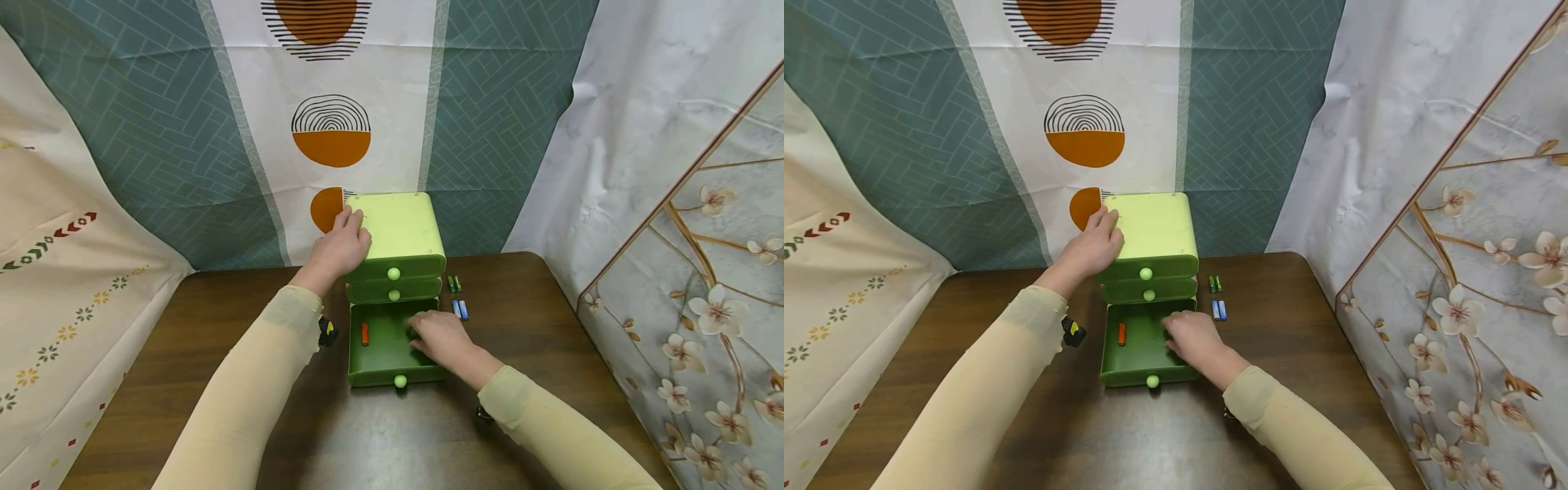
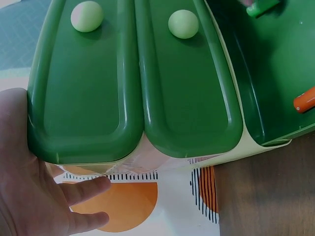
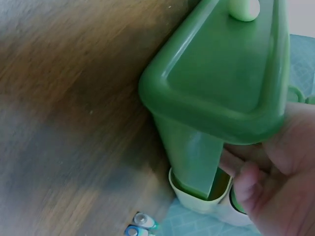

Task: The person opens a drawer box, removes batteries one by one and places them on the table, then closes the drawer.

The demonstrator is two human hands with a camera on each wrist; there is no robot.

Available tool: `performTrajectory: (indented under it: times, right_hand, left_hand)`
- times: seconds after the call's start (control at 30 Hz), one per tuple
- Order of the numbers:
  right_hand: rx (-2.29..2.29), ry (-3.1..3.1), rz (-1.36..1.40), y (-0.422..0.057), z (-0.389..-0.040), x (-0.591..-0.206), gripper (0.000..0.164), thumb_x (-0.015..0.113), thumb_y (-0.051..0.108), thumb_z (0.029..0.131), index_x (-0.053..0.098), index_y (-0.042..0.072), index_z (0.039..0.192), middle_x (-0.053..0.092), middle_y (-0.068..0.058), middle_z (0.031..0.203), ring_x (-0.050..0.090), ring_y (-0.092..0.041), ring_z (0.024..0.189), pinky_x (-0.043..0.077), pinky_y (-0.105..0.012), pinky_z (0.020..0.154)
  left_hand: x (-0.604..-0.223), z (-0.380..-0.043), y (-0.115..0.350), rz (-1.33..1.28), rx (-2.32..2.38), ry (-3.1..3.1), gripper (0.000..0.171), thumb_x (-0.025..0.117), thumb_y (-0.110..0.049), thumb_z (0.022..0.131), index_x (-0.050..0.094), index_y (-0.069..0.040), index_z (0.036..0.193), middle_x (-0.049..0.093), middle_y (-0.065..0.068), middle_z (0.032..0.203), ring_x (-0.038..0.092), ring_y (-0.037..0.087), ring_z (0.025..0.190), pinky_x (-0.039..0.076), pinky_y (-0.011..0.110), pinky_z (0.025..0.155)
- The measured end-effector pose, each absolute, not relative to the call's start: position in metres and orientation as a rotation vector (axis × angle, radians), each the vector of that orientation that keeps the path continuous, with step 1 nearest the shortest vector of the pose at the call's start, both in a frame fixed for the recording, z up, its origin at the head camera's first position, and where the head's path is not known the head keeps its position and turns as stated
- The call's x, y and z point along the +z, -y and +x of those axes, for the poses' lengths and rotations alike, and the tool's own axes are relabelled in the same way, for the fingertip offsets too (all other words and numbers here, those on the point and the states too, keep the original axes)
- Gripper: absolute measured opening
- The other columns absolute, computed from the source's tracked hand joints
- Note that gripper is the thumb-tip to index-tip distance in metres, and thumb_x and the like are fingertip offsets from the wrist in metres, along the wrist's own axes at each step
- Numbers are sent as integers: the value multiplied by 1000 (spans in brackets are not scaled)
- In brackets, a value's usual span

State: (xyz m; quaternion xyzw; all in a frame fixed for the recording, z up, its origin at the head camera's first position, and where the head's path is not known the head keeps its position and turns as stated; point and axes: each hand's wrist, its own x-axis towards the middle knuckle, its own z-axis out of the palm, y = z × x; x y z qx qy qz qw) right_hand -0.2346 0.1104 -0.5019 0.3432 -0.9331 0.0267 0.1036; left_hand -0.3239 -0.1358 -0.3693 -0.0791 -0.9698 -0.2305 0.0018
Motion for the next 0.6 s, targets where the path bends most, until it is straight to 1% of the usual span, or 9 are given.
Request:
performTrajectory:
  times: [0.2, 0.37, 0.43, 0.6]
  right_hand:
    - [43, 2656, 918, -115, -238, -505, 45, 98, 35, 86, 82, 13, 123, 77, -3, 118, 67, -23, 109, 62, -37, 85]
    - [84, 2671, 880, -119, -239, -504, 51, 97, 35, 87, 80, 8, 127, 74, -8, 124, 64, -27, 115, 62, -39, 89]
    - [104, 2682, 859, -121, -238, -503, 52, 97, 35, 88, 80, 7, 129, 73, -8, 126, 63, -28, 117, 62, -41, 88]
    - [138, 2709, 804, -126, -238, -501, 54, 96, 37, 88, 79, 9, 132, 71, -7, 128, 61, -27, 121, 64, -41, 79]
  left_hand:
    - [-371, -326, 136, -238, -711, 3035, 67, 20, -37, 115, 21, -17, 178, 5, 8, 185, 46, 45, 153, 38, 66, 119]
    - [-372, -326, 136, -244, -724, 3031, 67, 20, -38, 115, 21, -17, 179, 4, 8, 186, 46, 45, 153, 38, 65, 119]
    - [-372, -326, 136, -245, -733, 3029, 67, 21, -38, 115, 20, -17, 179, 4, 7, 185, 47, 45, 152, 37, 65, 119]
    - [-371, -326, 137, -243, -747, 3025, 67, 22, -38, 115, 20, -16, 179, 4, 7, 186, 46, 45, 153, 36, 66, 121]
